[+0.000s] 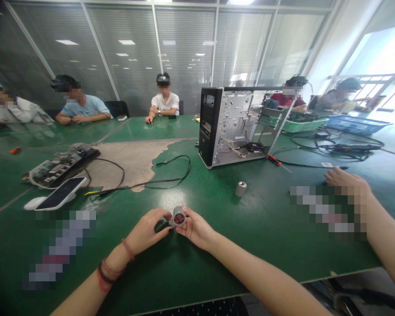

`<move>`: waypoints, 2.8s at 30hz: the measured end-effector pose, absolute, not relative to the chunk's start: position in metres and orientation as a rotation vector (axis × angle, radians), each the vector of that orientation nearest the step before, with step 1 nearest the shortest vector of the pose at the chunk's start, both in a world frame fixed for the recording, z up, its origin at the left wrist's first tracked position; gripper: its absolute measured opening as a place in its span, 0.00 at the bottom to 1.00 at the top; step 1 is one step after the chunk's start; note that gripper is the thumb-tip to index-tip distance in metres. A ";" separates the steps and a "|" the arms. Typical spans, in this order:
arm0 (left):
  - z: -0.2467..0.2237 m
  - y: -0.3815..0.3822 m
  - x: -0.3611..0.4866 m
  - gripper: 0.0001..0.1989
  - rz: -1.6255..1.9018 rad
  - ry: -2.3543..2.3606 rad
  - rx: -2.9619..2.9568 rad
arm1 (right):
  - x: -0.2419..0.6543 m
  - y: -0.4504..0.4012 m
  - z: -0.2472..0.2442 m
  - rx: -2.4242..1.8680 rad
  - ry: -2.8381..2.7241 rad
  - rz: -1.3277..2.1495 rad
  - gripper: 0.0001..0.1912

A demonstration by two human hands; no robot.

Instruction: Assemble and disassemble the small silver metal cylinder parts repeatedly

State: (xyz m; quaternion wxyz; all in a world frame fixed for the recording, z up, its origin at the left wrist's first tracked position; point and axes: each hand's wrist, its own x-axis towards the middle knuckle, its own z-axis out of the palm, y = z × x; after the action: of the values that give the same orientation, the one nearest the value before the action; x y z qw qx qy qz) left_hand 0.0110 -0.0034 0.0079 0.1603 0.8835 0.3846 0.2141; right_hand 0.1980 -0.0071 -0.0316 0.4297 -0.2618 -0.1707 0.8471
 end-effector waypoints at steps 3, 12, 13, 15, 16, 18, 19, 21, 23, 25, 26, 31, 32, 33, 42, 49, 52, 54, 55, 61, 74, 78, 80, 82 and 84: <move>0.008 -0.004 0.011 0.09 0.603 1.108 2.527 | 0.198 -0.008 -0.030 -0.651 -0.415 2.117 0.17; 0.006 -0.003 0.011 0.08 0.604 1.108 2.533 | 0.199 -0.008 -0.028 -0.620 -0.384 2.143 0.18; 0.005 -0.003 0.011 0.08 0.605 1.106 2.533 | 0.199 -0.009 -0.028 -0.620 -0.386 2.146 0.18; 0.005 -0.003 0.011 0.08 0.604 1.104 2.532 | 0.199 -0.009 -0.028 -0.625 -0.391 2.150 0.18; 0.005 -0.003 0.011 0.08 0.604 1.104 2.532 | 0.199 -0.009 -0.028 -0.629 -0.394 2.151 0.18; 0.005 -0.002 0.011 0.08 0.599 1.106 2.533 | 0.199 -0.009 -0.028 -0.637 -0.400 2.154 0.18; 0.004 -0.002 0.011 0.08 0.596 1.108 2.535 | 0.199 -0.008 -0.028 -0.639 -0.404 2.156 0.18; 0.004 -0.002 0.011 0.07 0.592 1.112 2.540 | 0.199 -0.008 -0.029 -0.638 -0.418 2.157 0.18; 0.004 -0.002 0.011 0.07 0.592 1.115 2.541 | 0.199 -0.008 -0.031 -0.634 -0.438 2.158 0.18; 0.004 -0.002 0.011 0.07 0.597 1.113 2.539 | 0.200 -0.007 -0.032 -0.628 -0.459 2.156 0.18; 0.004 -0.002 0.011 0.07 0.600 1.110 2.538 | 0.200 -0.007 -0.033 -0.625 -0.467 2.156 0.18; 0.004 -0.002 0.010 0.07 0.612 1.105 2.539 | 0.200 -0.008 -0.033 -0.631 -0.502 2.155 0.16; 0.004 -0.002 0.010 0.07 0.611 1.107 2.540 | 0.200 -0.009 -0.032 -0.641 -0.510 2.151 0.16; 0.003 -0.002 0.010 0.07 0.610 1.109 2.542 | 0.199 -0.009 -0.032 -0.652 -0.520 2.137 0.16; 0.004 -0.003 0.010 0.07 0.634 1.098 2.511 | 0.196 -0.013 -0.027 -0.747 -0.936 1.660 0.17; 0.008 -0.003 0.011 0.14 0.713 1.038 2.301 | 0.200 -0.023 -0.019 -0.865 -1.539 1.088 0.15; 0.012 -0.004 0.011 0.15 0.712 0.989 2.248 | 0.202 -0.025 -0.019 -0.892 -1.775 0.851 0.15; 0.015 -0.005 0.011 0.15 0.710 0.966 2.226 | 0.203 -0.025 -0.019 -0.895 -1.878 0.740 0.15; 0.016 -0.006 0.011 0.16 0.711 0.956 2.218 | 0.204 -0.024 -0.020 -0.895 -1.914 0.701 0.15; 0.018 -0.009 0.013 0.19 0.733 0.939 2.184 | 0.205 -0.022 -0.020 -0.898 -1.988 0.564 0.15; 0.011 -0.008 0.015 0.23 0.688 0.973 2.172 | 0.207 -0.020 -0.026 -0.888 -1.974 0.582 0.18; 0.008 -0.008 0.015 0.23 0.699 0.947 2.161 | 0.206 -0.019 -0.029 -0.906 -1.965 0.562 0.20; 0.007 -0.009 0.015 0.24 0.701 0.944 2.155 | 0.206 -0.019 -0.031 -0.901 -1.955 0.546 0.19; 0.008 -0.009 0.015 0.24 0.713 0.929 2.155 | 0.205 -0.019 -0.032 -0.890 -1.949 0.532 0.18; 0.010 -0.010 0.015 0.23 0.736 0.915 2.160 | 0.204 -0.019 -0.032 -0.875 -1.954 0.527 0.18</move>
State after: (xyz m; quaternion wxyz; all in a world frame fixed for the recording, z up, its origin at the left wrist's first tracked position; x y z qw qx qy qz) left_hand 0.0150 -0.0098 0.0101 0.3346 0.8279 0.3507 0.2821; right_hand 0.2041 -0.0191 -0.0321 0.4514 -0.3539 -0.7909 0.2131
